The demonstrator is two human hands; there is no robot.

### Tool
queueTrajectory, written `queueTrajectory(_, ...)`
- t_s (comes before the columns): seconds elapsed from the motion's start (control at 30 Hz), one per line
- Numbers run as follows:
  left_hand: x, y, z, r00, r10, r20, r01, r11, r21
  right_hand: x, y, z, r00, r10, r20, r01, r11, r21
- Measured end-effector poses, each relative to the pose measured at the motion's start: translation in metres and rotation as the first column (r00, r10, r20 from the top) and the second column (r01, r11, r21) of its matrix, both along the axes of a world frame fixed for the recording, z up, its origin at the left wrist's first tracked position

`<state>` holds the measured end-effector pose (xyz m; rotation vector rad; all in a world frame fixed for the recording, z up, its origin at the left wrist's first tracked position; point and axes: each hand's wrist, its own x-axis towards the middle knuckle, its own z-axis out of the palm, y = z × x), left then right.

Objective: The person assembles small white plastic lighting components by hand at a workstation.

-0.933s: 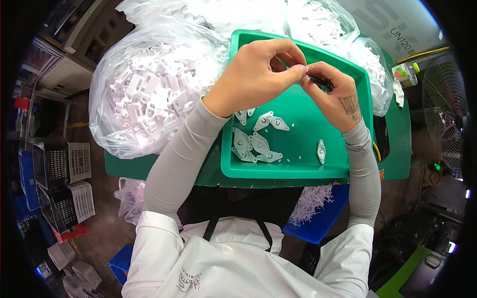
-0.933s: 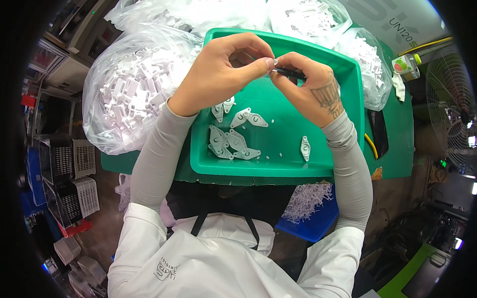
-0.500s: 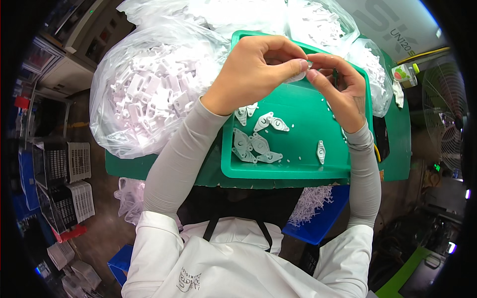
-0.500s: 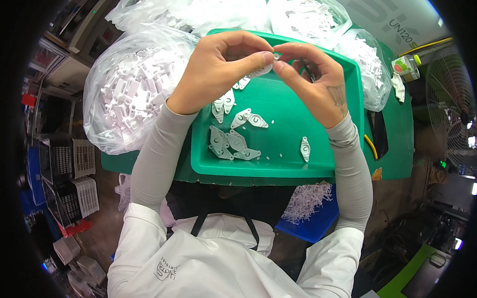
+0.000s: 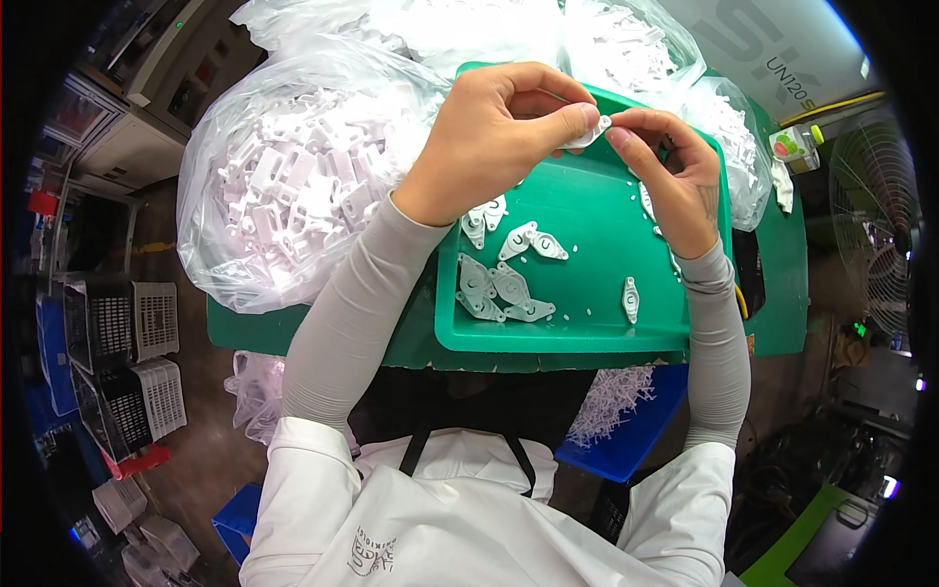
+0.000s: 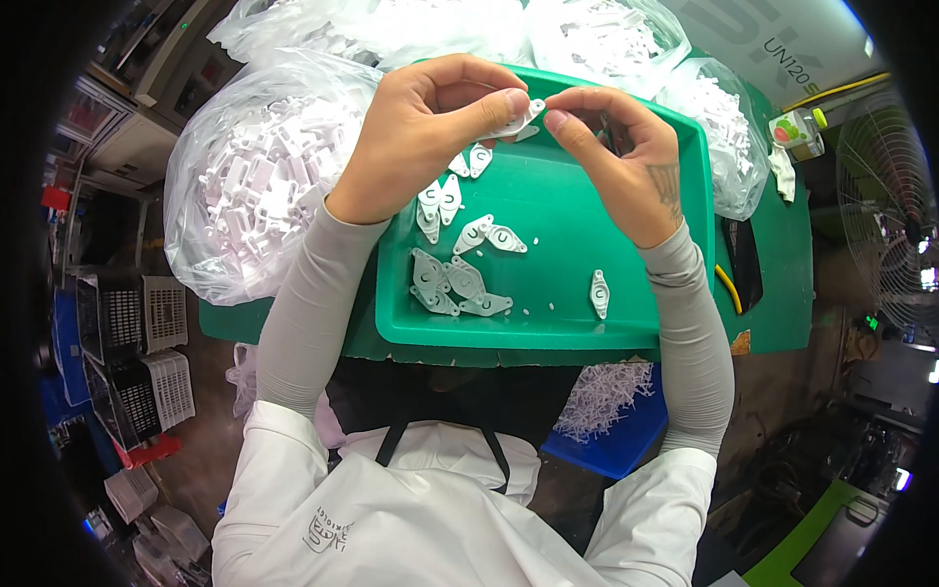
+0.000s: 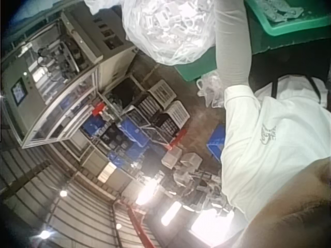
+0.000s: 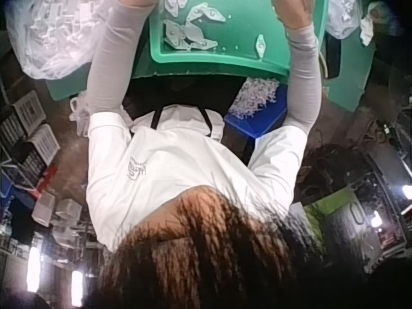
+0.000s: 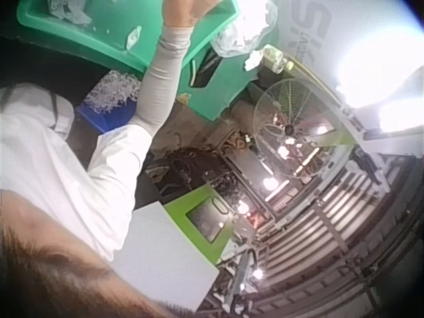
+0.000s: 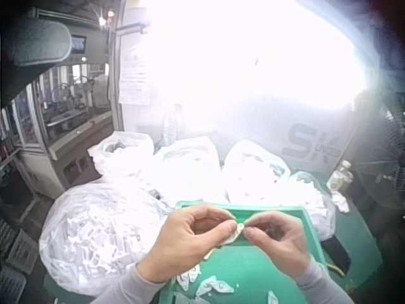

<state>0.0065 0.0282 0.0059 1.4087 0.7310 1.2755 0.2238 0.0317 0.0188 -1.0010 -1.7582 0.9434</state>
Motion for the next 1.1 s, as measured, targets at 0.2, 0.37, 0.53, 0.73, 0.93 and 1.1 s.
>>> queueTrajectory(0.2,0.001,0.000,0.001,0.998,0.009,-0.054,-0.006,0.999,0.050,-0.001,-0.001,-0.001,1.000,0.013,-0.003,-0.013,1.000,-0.024)
queueTrajectory(0.37,0.001,0.002,-0.001,0.998,0.018,-0.058,-0.013,0.997,0.080,-0.001,0.003,-0.002,0.999,-0.032,-0.017,0.032,0.999,-0.004)
queueTrajectory(0.53,-0.002,0.001,0.004,0.998,0.037,-0.053,-0.032,0.995,0.091,-0.006,0.004,-0.001,0.996,-0.081,-0.037,0.082,0.996,0.041)
queueTrajectory(0.73,0.003,-0.002,0.006,0.995,0.014,-0.100,-0.013,1.000,0.013,0.004,0.009,-0.008,0.975,-0.221,0.036,0.220,0.974,0.051)
queueTrajectory(0.93,0.003,-0.002,0.024,0.989,0.104,-0.102,-0.109,0.993,-0.052,0.016,0.032,-0.027,0.918,-0.378,0.121,0.356,0.919,0.172)
queueTrajectory(1.1,-0.039,0.059,0.076,0.719,0.594,-0.362,-0.406,0.781,0.474,0.014,0.037,-0.019,0.907,-0.404,0.121,0.366,0.896,0.250)
